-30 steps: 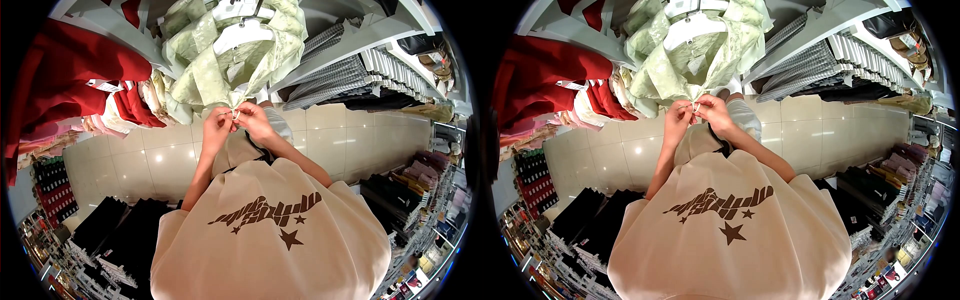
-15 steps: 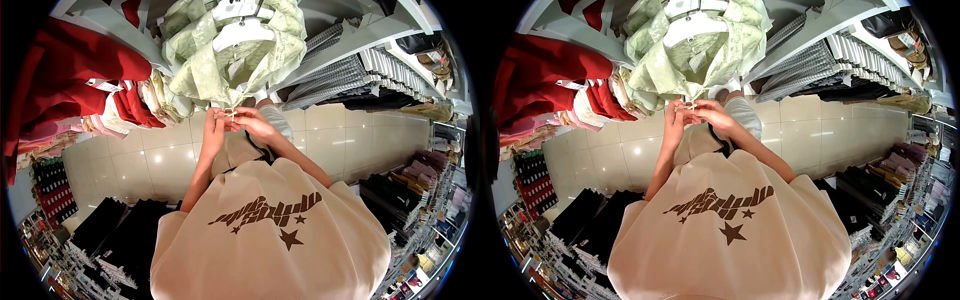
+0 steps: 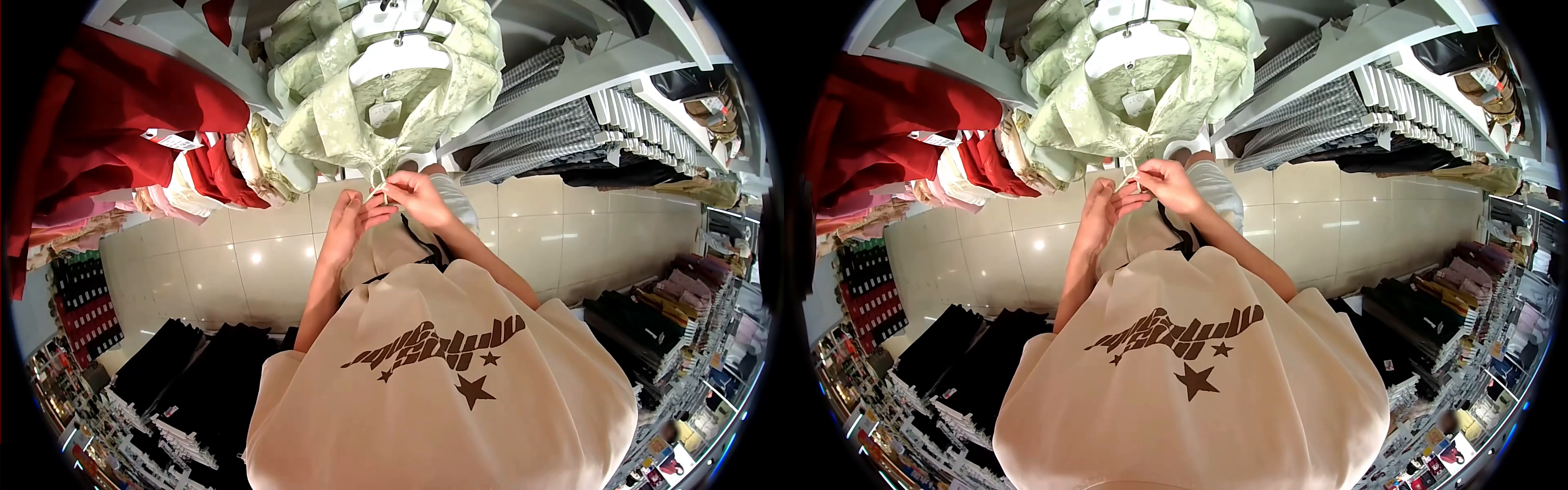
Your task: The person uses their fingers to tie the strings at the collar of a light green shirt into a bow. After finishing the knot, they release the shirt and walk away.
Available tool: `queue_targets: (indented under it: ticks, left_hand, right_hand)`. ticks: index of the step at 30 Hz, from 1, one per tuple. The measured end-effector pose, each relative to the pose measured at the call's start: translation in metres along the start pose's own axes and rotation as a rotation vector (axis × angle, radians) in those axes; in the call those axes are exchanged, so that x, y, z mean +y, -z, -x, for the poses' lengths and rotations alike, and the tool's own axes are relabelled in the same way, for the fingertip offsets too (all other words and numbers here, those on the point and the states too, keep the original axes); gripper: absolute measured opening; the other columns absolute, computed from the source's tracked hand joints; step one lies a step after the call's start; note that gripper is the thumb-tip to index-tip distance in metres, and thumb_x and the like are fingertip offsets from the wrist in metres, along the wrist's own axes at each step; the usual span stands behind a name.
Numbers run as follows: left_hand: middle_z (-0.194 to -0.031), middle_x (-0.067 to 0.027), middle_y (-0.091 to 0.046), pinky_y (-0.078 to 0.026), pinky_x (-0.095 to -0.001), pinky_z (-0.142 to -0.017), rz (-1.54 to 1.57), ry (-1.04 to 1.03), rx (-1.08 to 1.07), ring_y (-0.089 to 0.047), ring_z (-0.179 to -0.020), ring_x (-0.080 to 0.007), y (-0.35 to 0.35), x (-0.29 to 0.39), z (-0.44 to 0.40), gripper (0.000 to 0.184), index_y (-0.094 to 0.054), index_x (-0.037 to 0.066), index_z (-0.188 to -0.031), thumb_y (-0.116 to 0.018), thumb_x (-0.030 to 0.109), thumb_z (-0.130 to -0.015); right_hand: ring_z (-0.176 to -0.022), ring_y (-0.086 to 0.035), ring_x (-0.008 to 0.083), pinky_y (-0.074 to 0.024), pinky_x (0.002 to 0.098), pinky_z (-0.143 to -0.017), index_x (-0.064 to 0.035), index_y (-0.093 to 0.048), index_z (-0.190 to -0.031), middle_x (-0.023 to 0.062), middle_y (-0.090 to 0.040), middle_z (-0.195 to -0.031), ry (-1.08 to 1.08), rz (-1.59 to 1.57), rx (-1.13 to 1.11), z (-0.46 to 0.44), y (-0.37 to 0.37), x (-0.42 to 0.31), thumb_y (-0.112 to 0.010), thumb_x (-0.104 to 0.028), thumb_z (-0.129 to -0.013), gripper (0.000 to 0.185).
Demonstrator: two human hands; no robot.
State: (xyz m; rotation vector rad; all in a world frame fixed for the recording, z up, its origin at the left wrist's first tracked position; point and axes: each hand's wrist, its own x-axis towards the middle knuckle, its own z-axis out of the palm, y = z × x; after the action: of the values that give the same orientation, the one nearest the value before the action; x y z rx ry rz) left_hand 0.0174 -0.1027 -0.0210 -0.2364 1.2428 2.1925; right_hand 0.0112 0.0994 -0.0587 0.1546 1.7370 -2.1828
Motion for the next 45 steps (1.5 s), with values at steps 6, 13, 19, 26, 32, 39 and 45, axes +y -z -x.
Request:
queue_targets:
  ticks: [6, 13, 19, 26, 32, 39, 45]
  left_hand:
    - [-0.108, -0.0205, -0.073, -0.057, -0.0342, -0.079, -0.121, -0.083, 0.132, -0.072, -0.090, -0.0246, 0.023, -0.002, 0.007, 0.015, -0.050, 0.006, -0.104, -0.046, 0.018, -0.112]
    - [-0.082, -0.0088, -0.068, -0.045, -0.0264, -0.058, -0.262, -0.076, 0.131, -0.059, -0.064, -0.0134, 0.054, 0.004, 0.008, 0.010, -0.055, 0.007, -0.102, -0.053, -0.002, -0.099]
    - [-0.078, -0.0056, -0.064, -0.051, -0.0270, -0.062, -0.804, -0.182, 0.028, -0.066, -0.069, -0.0134, 0.043, 0.014, -0.010, 0.012, -0.061, 0.000, -0.099, -0.052, -0.005, -0.093]
    - [-0.081, -0.0088, -0.069, -0.056, -0.0299, -0.070, -0.808, -0.237, 0.207, -0.073, -0.078, -0.0157, 0.085, 0.031, -0.020, 0.008, -0.062, -0.002, -0.094, -0.055, -0.003, -0.093]
    - [-0.104, -0.0159, -0.075, -0.059, -0.0364, -0.084, -1.265, -0.560, 0.147, -0.077, -0.097, -0.0247, 0.022, 0.047, -0.015, 0.020, -0.065, -0.002, -0.112, -0.060, -0.001, -0.094]
    - [-0.097, -0.0110, -0.073, -0.057, -0.0336, -0.077, -0.899, -0.580, 0.026, -0.073, -0.085, -0.0186, -0.012, 0.021, -0.037, 0.019, -0.064, -0.001, -0.117, -0.064, 0.004, -0.099]
    - [-0.076, -0.0031, -0.061, -0.045, -0.0253, -0.060, -0.869, -0.350, 0.118, -0.050, -0.067, -0.0054, -0.015, 0.017, -0.035, 0.010, -0.063, -0.001, -0.110, -0.061, 0.005, -0.103]
  right_hand:
    - [-0.072, -0.059, 0.0099, -0.0497, 0.0274, -0.064, 0.0014, -0.064, -0.108, 0.0049, -0.069, -0.087, -0.015, -0.060, 0.014, -0.002, 0.002, -0.008, -0.060, -0.011, -0.108, 0.013]
    - [-0.058, -0.046, 0.0060, -0.0373, 0.0279, -0.053, -0.0004, -0.063, -0.109, -0.0027, -0.052, -0.067, -0.124, -0.117, 0.004, 0.000, -0.001, -0.019, -0.064, -0.015, -0.106, 0.015]
    - [-0.056, -0.043, 0.0026, -0.0337, 0.0278, -0.050, -0.0007, -0.068, -0.108, -0.0045, -0.058, -0.063, 0.028, 0.128, 0.052, -0.003, -0.003, -0.011, -0.073, -0.018, -0.101, 0.019]
    - [-0.056, -0.039, 0.0007, -0.0303, 0.0260, -0.050, -0.0002, -0.072, -0.103, -0.0066, -0.057, -0.060, 0.071, 0.174, 0.128, -0.005, 0.001, -0.012, -0.075, -0.013, -0.099, 0.014]
    - [-0.058, -0.038, -0.0003, -0.0298, 0.0249, -0.052, 0.0010, -0.072, -0.104, -0.0087, -0.055, -0.062, 0.100, 0.128, 0.103, -0.006, 0.005, -0.006, -0.072, -0.006, -0.099, 0.009]
    - [-0.059, -0.040, -0.0007, -0.0311, 0.0240, -0.052, 0.0014, -0.072, -0.104, -0.0075, -0.059, -0.065, 0.151, 0.060, 0.135, -0.006, 0.002, -0.006, -0.071, -0.006, -0.099, 0.009]
    - [-0.060, -0.044, -0.0009, -0.0304, 0.0231, -0.050, 0.0019, -0.074, -0.102, -0.0059, -0.062, -0.067, 0.114, 0.010, 0.198, -0.008, -0.001, -0.006, -0.075, -0.012, -0.099, 0.015]
